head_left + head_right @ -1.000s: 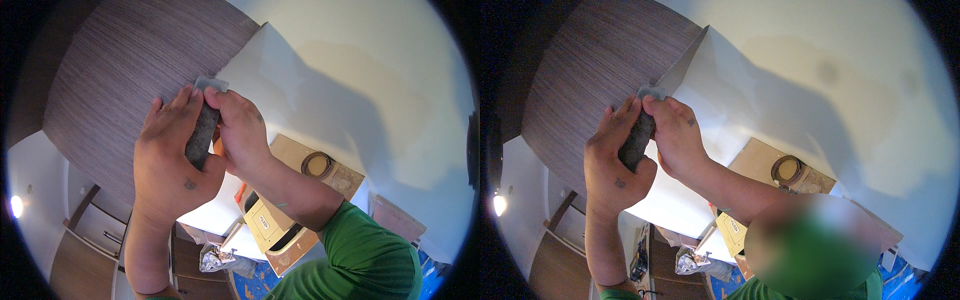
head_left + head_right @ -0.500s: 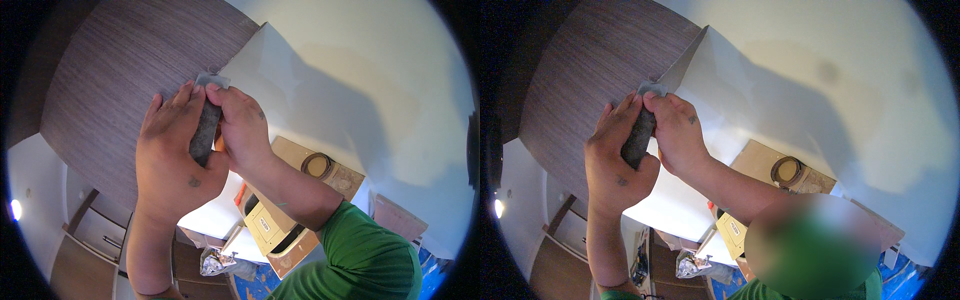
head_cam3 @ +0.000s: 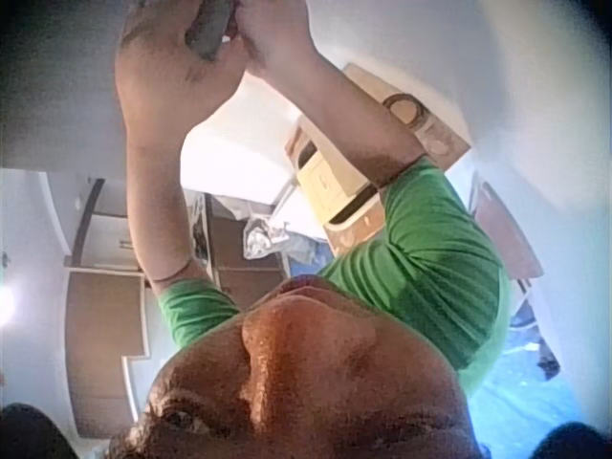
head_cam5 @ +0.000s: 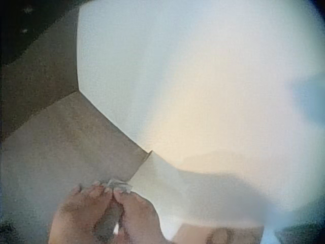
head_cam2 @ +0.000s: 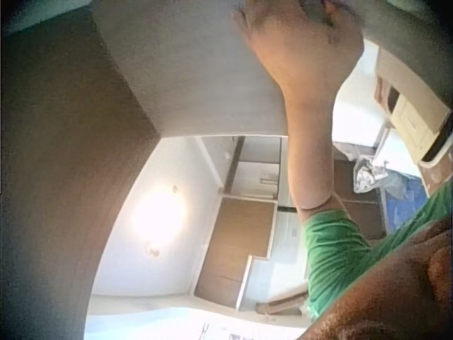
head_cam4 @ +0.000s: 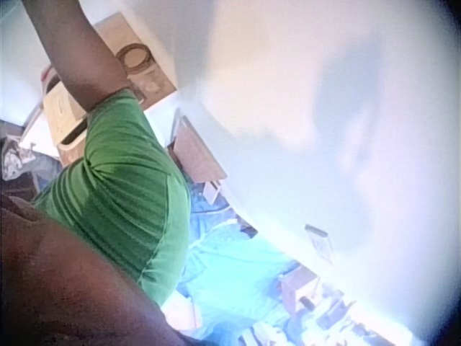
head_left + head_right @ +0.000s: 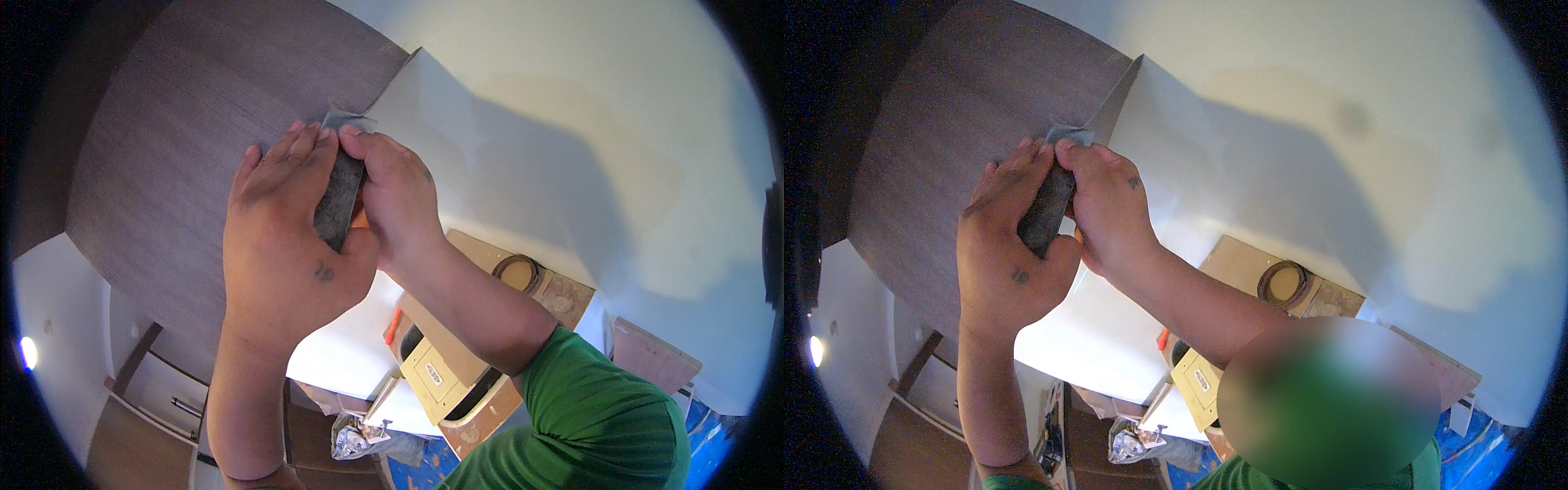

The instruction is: The person sands the edge of a wall-mounted cabinet using a sanding block, then uses a hammer to tap the cabinet into place. The person repeats the sanding and hammering process on the cabinet edge.

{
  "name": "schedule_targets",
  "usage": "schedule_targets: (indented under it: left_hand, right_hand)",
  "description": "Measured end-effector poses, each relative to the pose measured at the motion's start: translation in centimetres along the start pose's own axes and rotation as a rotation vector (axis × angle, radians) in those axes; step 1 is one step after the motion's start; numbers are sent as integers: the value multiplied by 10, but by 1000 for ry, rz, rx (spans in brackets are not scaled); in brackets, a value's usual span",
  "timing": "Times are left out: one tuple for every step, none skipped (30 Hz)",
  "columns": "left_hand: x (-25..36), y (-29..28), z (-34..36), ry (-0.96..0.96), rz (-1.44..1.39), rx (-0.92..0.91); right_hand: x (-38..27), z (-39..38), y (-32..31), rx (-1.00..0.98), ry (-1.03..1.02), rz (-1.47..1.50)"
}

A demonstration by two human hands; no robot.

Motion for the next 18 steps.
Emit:
schedule_targets:
  left_hand:
    - [0,1,2,-2,0,-1]
    - [0,2,3,-4,0,-3]
    - [0,3,6,-2,-2,1]
    - [-1,5,8,1,-3,5]
    - [-2,7,10,4,-5,9]
    - [-1,7,9,-3,-5,17]
    - [-1,8,10,-9,-5,26]
    - [-1,8,10,-15,-5,34]
    - [-2,10,9,-16,-11,38]
    - [-4,12,7,-17,-17,41]
    - [-5,12,5,-18,-22,43]
    - [-4,11,6,-27,-38,33]
    - [-3,8,6,-36,-52,23]
    - [-2,6,6,-46,-67,12]
    - [-2,6,3,-56,-81,15]
    - [-3,5,-2,-66,-96,17]
    - [-3,6,-5,-75,-110,19]
    - [-2,7,-6,-66,-102,25]
  right_hand:
    - [-2,1,0,10,10,3]
    - [-3,2,0,20,20,6]
    - [-5,4,-1,15,10,11]
    - [-7,7,-2,11,0,16]
    - [-9,9,-3,6,-11,21]
    - [-9,10,-4,0,-10,-7]
    - [-10,11,-4,-6,-9,-35]
    - [-10,11,-3,-12,-8,-63]
    - [-8,9,-2,-18,2,-34]
    - [-6,8,-1,-26,12,-5]
    - [-4,6,0,-33,23,24]
    - [-4,5,1,-51,17,16]
    - [-4,3,2,-70,11,9]
    - [-3,0,3,-88,7,2]
    - [-2,-4,3,-52,8,-45]
    - [0,-8,3,-16,10,-92]
    - [0,-10,2,21,12,-138]
    - [-1,-10,2,15,26,-147]
Point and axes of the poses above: each hand's wrist, its own z-axis towards the middle knuckle, its own y-axis out of the palm, x = y × z, the point moved 1 cm from there along z, towards the middle knuckle, and after that the axes turned 6 degrees about y, right-handed, at the moved point
